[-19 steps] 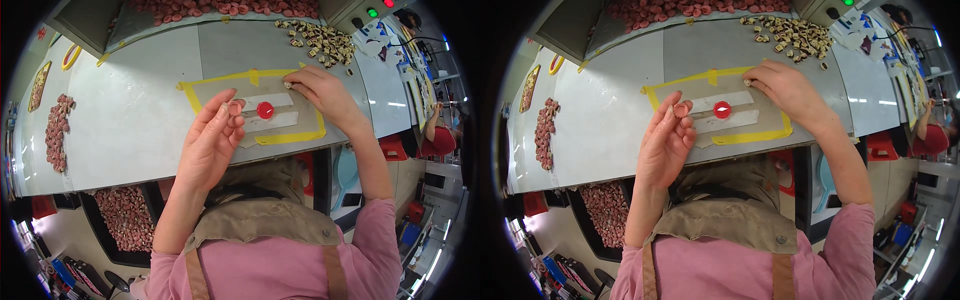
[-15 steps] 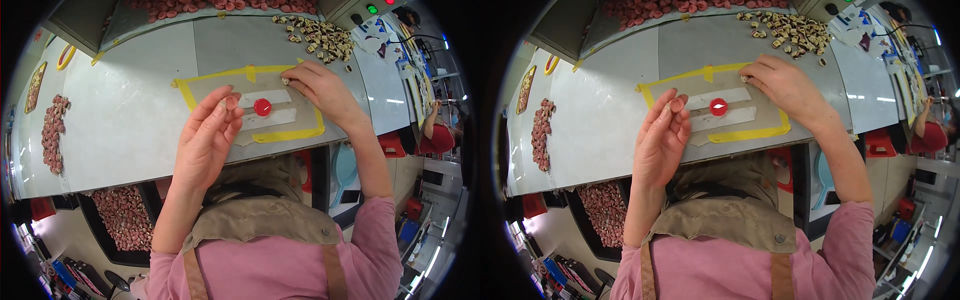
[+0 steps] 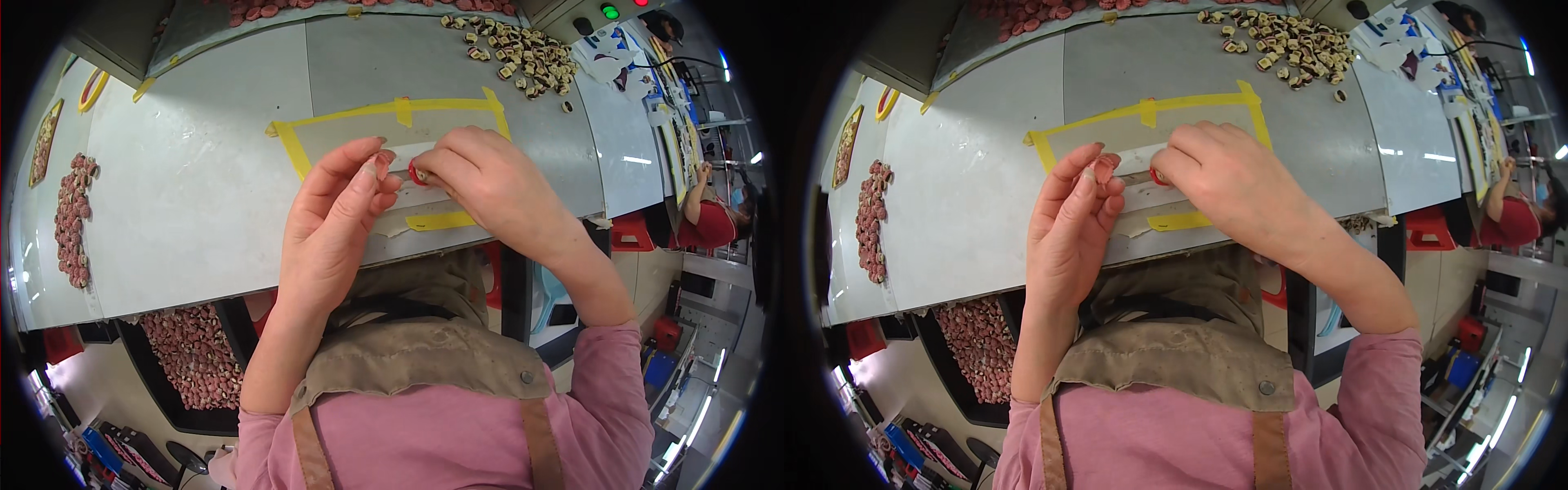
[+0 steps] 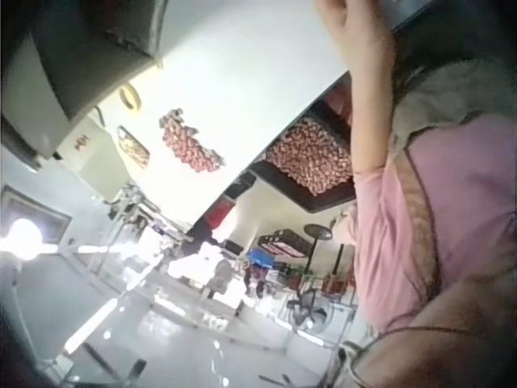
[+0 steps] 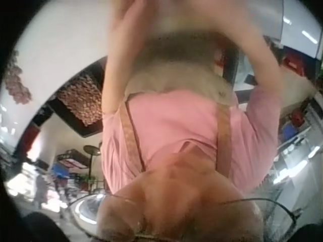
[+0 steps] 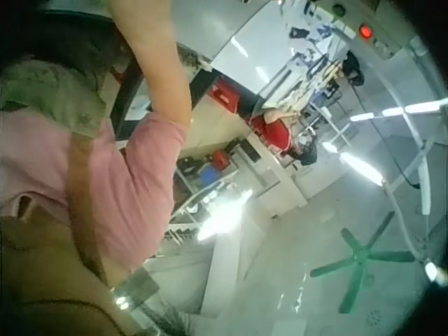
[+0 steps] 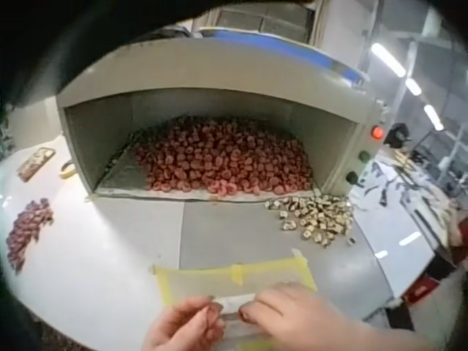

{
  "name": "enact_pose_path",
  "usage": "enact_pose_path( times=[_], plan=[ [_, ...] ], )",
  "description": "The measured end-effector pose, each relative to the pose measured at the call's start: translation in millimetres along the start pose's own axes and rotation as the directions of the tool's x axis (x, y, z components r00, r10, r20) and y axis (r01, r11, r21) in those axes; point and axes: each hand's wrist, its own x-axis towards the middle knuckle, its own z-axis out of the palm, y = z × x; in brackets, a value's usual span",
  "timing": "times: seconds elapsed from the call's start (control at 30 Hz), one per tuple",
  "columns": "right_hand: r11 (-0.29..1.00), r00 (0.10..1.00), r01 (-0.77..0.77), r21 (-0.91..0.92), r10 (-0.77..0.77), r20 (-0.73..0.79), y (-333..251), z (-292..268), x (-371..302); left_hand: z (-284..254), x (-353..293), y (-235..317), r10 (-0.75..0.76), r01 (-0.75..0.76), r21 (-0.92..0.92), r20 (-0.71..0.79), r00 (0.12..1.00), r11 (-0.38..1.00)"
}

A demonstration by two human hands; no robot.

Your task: The person assembles small figurines by dipping parts into a glue cap and joining them by hand. The person refills glue into the cap from a squeeze bottle, empties additional figurine pieces from a tray onto the table, and gathers finished figurines into a container.

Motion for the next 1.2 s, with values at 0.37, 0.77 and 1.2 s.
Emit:
enact_pose_path(
  times=[0.37,0.77,1.2],
  plan=[
    [0.990,0.997,-0.064,-0.129,0.057,-0.058,-9,3,4,3,-5,2,-0.009,0.012,0.059,-0.050,0.999,0.998],
    [0.845,0.925,-0.218,0.488,0.338,-0.173,-6,12,-16,12,-6,0,-0.024,0.040,0.208,-0.081,0.996,0.977],
    [0.953,0.960,-0.153,0.261,0.207,-0.191,0,13,-20,15,-5,0,-0.017,0.044,0.288,-0.094,0.995,0.957]
  ],
)
